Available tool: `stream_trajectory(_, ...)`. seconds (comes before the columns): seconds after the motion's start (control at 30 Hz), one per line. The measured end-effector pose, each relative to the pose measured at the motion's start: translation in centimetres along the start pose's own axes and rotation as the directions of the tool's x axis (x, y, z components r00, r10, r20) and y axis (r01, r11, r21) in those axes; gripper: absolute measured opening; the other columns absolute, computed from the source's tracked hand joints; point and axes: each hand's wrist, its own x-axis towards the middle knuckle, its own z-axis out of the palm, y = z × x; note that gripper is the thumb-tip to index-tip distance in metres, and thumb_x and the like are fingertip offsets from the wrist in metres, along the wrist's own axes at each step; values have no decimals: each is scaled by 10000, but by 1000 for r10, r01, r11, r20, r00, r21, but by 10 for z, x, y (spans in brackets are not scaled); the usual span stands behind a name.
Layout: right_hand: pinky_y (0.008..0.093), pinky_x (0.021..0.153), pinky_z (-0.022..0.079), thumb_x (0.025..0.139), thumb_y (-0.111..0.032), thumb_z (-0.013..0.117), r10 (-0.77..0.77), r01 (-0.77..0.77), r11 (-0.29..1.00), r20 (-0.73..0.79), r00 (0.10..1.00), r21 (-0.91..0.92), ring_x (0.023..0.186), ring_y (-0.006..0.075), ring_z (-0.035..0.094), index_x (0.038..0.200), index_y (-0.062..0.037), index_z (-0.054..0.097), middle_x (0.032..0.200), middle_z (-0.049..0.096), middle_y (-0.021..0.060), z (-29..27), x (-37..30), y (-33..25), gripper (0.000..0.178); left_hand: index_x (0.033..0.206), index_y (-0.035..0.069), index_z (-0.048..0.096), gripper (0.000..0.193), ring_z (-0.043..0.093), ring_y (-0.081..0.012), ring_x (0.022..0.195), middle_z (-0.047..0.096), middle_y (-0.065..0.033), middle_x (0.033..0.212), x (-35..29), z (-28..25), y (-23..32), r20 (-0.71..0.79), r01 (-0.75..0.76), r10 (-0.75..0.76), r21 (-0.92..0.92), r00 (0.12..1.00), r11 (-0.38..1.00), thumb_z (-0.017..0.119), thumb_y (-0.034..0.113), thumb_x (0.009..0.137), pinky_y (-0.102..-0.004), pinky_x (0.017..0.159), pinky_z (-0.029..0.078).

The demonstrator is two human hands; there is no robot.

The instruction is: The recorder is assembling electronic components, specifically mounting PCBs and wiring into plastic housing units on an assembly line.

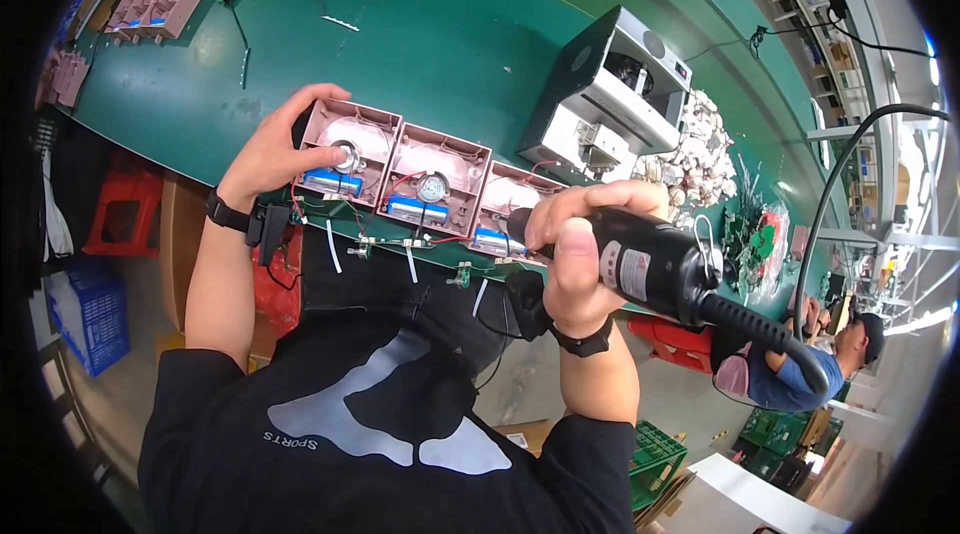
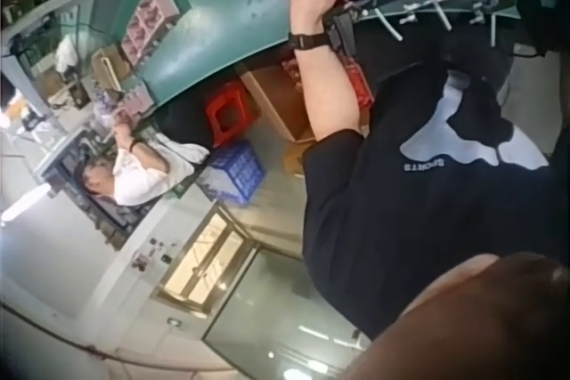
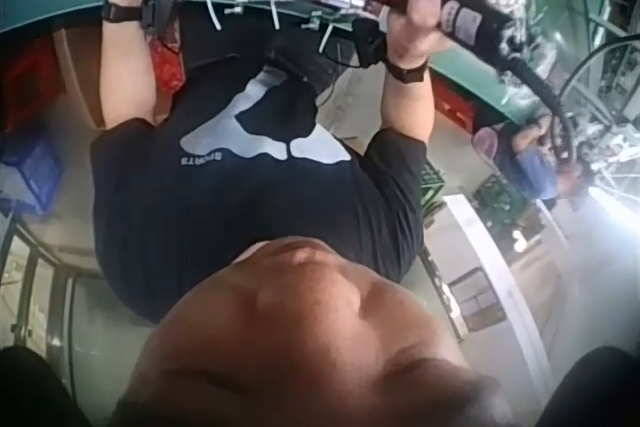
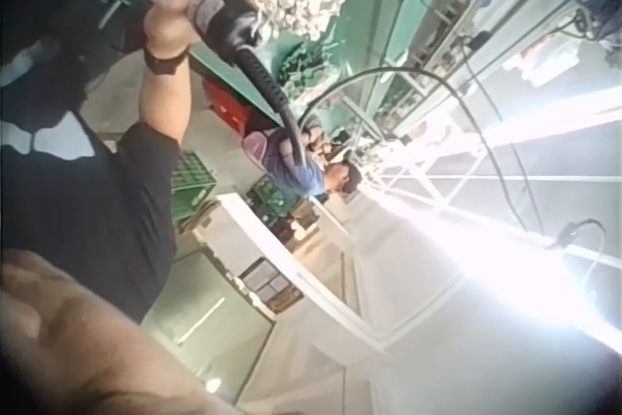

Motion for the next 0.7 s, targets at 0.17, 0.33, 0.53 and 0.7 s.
stream_trajectory(0.17,361,550,482,974,-244,656,26,-25,1000,-21,999,15,569,207,529,1154,-69,469,751,555,99,-3,-1,12,313,1402,71,591,668,609,-242,1252,654,-101,1309,-2,0,-1,-11,-11,11,30,1000,999,856,192,800,-383,1114,455)
stream_trajectory(0.33,361,545,482,969,-237,660,45,-45,999,-15,999,5,564,207,524,1139,-68,465,748,554,99,-3,-4,18,309,1401,74,592,674,611,-247,1259,654,-108,1320,-3,-1,-2,-14,-16,16,39,1000,999,860,208,797,-387,1117,455)
stream_trajectory(0.53,357,537,477,968,-230,663,23,-23,1000,-4,1000,-2,553,205,519,1134,-71,462,745,553,100,-2,-4,23,305,1397,73,591,672,608,-248,1267,652,-107,1333,1,-1,2,-2,17,-17,32,1000,999,862,213,798,-387,1122,451)
stream_trajectory(0.7,356,528,469,977,-235,660,19,-20,1000,-27,999,-17,548,199,510,1146,-70,469,735,547,92,-1,-2,10,304,1392,72,589,671,608,-243,1267,655,-100,1329,-2,1,-6,-12,-19,19,29,1000,999,865,205,795,-381,1119,449)
